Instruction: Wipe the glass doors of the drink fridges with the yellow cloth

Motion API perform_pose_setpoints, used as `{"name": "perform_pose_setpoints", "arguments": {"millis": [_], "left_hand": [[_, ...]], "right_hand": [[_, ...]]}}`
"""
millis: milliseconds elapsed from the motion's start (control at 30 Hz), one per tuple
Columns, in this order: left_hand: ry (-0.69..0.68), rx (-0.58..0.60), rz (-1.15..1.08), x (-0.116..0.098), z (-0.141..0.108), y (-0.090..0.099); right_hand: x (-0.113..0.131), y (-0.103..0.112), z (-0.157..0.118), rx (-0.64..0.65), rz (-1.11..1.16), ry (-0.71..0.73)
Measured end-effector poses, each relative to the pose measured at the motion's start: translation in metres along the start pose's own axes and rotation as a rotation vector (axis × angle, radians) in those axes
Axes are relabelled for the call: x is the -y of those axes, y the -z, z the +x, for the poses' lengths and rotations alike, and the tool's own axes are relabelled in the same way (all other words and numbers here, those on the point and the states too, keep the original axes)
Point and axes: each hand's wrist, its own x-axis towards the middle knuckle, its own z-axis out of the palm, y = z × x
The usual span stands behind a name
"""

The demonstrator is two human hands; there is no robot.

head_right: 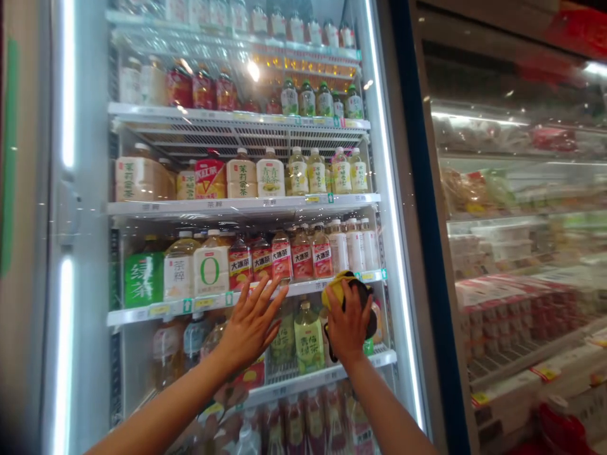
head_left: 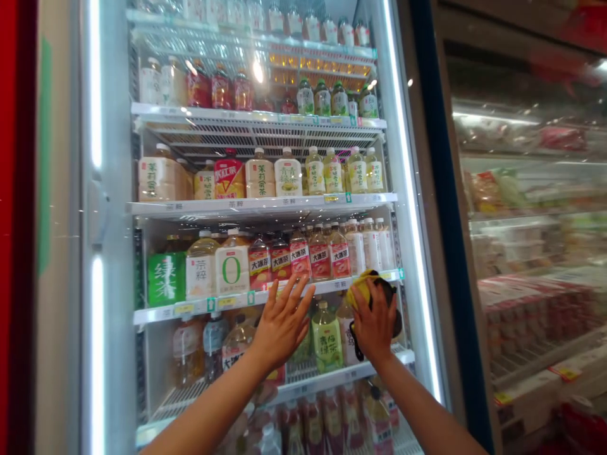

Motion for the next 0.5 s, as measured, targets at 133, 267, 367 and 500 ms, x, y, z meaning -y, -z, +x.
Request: {"name": "perform_pose_setpoints", "arguments": {"millis": [133, 267, 367, 500], "left_hand": [[-0.018, -0.027, -0.04, -0.009, 0.011, -0.006], [-0.056, -0.044, -0.051, -0.015, 0.027, -0.011], [-0.039, -0.046, -0.05, -0.014, 0.024, -0.008], [0.012, -0.05, -0.067, -0.011, 0.016, -0.004]], "right_hand": [[0.004, 0.0, 0.03, 0.128, 0.025, 0.171], [-0.02, -0.002, 0.081, 0.075, -0.011, 0.146], [-0.031, 0.002, 0.06, 0.002, -0.072, -0.032], [-0.006, 0.007, 0.017, 0.096, -0.089, 0.016]]}}
